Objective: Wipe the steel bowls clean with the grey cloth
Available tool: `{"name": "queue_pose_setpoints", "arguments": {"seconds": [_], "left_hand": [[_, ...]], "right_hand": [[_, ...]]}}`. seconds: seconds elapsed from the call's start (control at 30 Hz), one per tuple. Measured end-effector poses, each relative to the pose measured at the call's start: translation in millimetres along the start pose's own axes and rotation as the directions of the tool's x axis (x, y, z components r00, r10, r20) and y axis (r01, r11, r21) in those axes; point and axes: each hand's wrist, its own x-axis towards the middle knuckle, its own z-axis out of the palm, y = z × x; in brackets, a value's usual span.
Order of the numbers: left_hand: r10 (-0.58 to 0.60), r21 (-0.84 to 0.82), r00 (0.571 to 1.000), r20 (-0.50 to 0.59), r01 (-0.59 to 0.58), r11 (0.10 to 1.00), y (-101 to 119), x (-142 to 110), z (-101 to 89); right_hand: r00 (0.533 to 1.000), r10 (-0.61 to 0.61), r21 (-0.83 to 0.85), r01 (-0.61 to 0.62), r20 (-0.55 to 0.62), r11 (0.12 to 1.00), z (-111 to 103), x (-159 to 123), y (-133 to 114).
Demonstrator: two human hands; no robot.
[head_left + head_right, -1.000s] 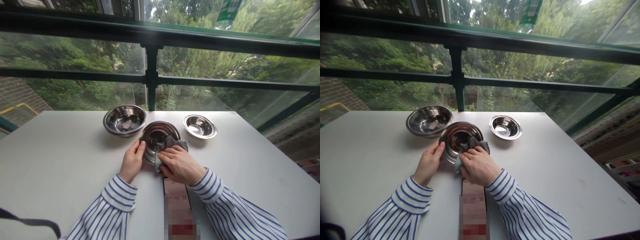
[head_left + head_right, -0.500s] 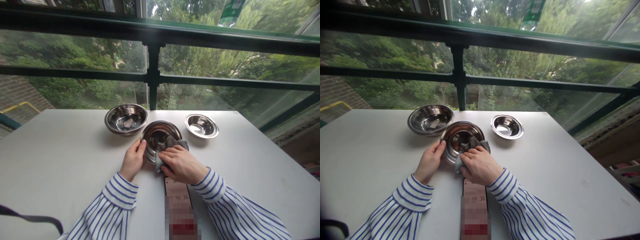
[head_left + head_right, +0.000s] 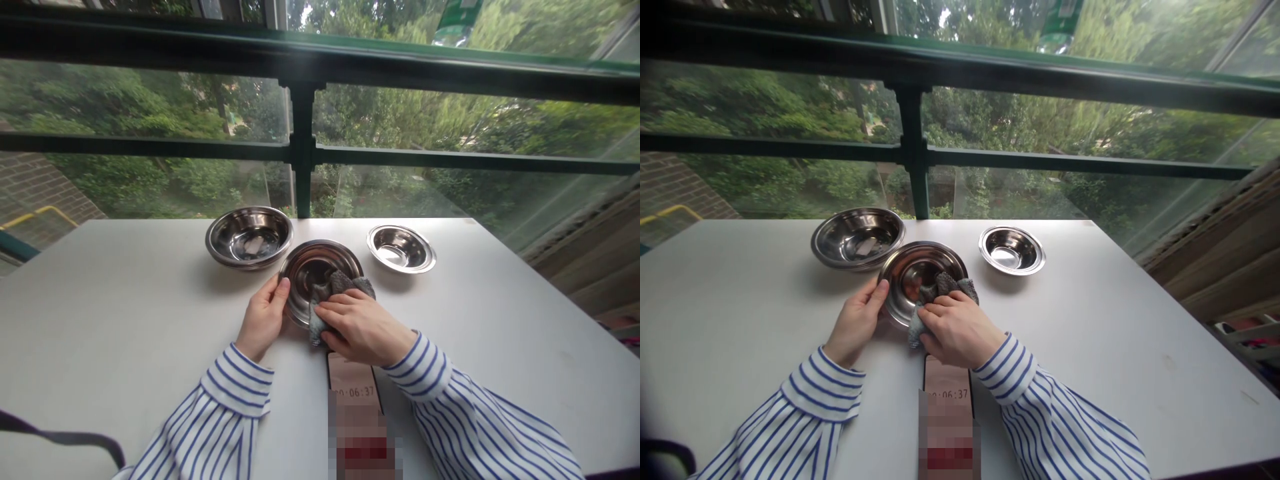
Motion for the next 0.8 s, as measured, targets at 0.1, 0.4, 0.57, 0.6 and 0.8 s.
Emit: {"name": "queue_pose_setpoints", "arguments": {"seconds": [0.1, 0.4, 0.57, 0.6, 0.8], "left_hand": [[-0.006, 0.012, 1.0, 0.004, 0.006, 1.0, 1.0, -1.8, 2.5], [0.01, 0.067, 1.0, -0.005, -0.01, 0.998, 2.0, -4.9, 2.8], [0.017, -0.024, 0.999, 0.035, -0.016, 1.0, 3.3, -4.0, 5.8], [0.016, -0.031, 0.999, 0.038, -0.015, 0.999, 4.0, -4.3, 6.5], [-0.025, 0.031, 1.0, -0.019, 0.025, 0.999, 4.6, -4.8, 2.7]], "right_hand": [[1.0, 0.011, 0.007, -0.011, -0.022, 1.0, 1.2, 1.1, -2.0], [0.994, 0.082, 0.034, -0.08, -0.072, 0.996, 10.5, 14.6, -13.4], [1.0, -0.01, 0.027, 0.01, 0.0, 1.0, -4.9, -2.8, 3.5], [1.0, -0.009, 0.033, 0.009, -0.003, 0.999, -3.5, -1.9, 2.8], [0.995, 0.028, 0.053, -0.023, -0.1, 0.998, 15.5, 14.3, -11.6]]}}
